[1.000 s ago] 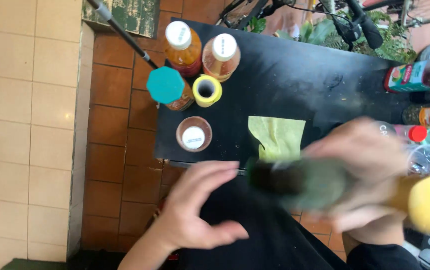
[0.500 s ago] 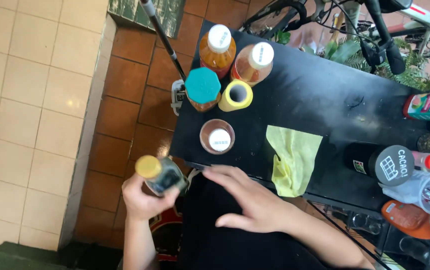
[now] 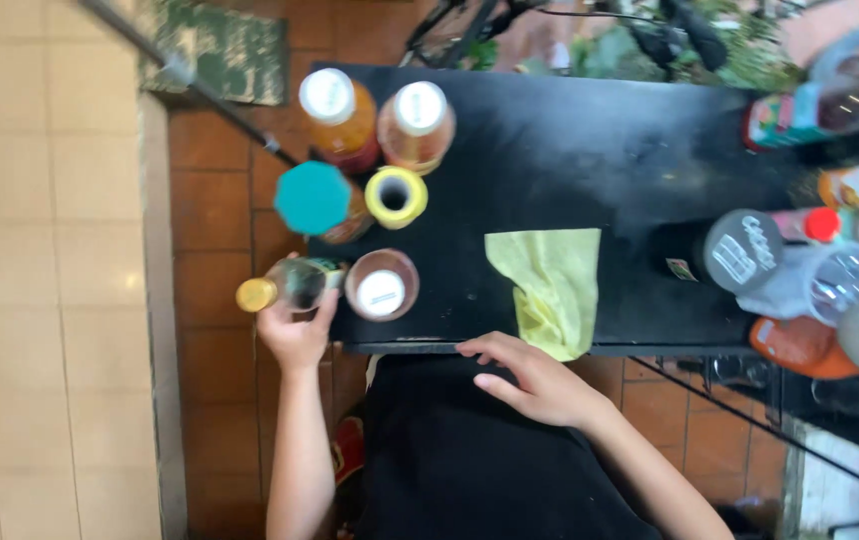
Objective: Cleaning a coffee shop counter by wiping down syrup bottles and the counter surface.
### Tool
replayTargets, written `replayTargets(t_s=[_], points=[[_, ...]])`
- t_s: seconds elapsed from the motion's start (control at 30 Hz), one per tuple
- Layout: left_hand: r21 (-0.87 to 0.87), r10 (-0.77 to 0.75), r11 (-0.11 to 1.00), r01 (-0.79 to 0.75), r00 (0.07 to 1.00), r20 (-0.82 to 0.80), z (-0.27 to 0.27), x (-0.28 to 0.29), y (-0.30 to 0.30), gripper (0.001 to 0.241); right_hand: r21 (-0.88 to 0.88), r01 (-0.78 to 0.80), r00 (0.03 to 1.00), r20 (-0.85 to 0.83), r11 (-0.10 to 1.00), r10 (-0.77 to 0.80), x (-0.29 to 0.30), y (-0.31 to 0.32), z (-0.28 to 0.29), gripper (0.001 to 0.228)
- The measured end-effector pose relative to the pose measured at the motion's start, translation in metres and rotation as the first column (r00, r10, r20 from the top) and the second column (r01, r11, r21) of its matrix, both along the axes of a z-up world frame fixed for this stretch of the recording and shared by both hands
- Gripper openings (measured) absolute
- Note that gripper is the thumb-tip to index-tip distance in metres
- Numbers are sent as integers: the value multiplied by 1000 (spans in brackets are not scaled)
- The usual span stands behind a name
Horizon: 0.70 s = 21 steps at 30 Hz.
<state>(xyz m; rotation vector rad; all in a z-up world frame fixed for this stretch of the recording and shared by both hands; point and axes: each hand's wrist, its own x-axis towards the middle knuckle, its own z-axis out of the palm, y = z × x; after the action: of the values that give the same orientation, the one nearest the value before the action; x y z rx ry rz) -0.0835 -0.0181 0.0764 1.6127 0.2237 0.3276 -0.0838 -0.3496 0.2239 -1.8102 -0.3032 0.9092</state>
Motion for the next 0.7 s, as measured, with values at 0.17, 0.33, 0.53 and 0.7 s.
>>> replayTargets(t_s=[0.17,0.33,0.53,0.7], points=[[35,-54,998,55,998,-42,-1,3,1,70,-38,47,998,46,998,-45,-1,-24,-3,41],[7,-126,992,128,986,-108,-1,2,12,84,-114,146,982,138,983,-130,9,-57,-3,43],[-2,-150,988,152,975,-162,3,-2,9,86,-84,531,780,438,843,-447,49,-174,16,37],[24,-163,986,168,976,-145,-21,-12,13,80,81,790,338,769,607,-543,105,-344,-37,40]])
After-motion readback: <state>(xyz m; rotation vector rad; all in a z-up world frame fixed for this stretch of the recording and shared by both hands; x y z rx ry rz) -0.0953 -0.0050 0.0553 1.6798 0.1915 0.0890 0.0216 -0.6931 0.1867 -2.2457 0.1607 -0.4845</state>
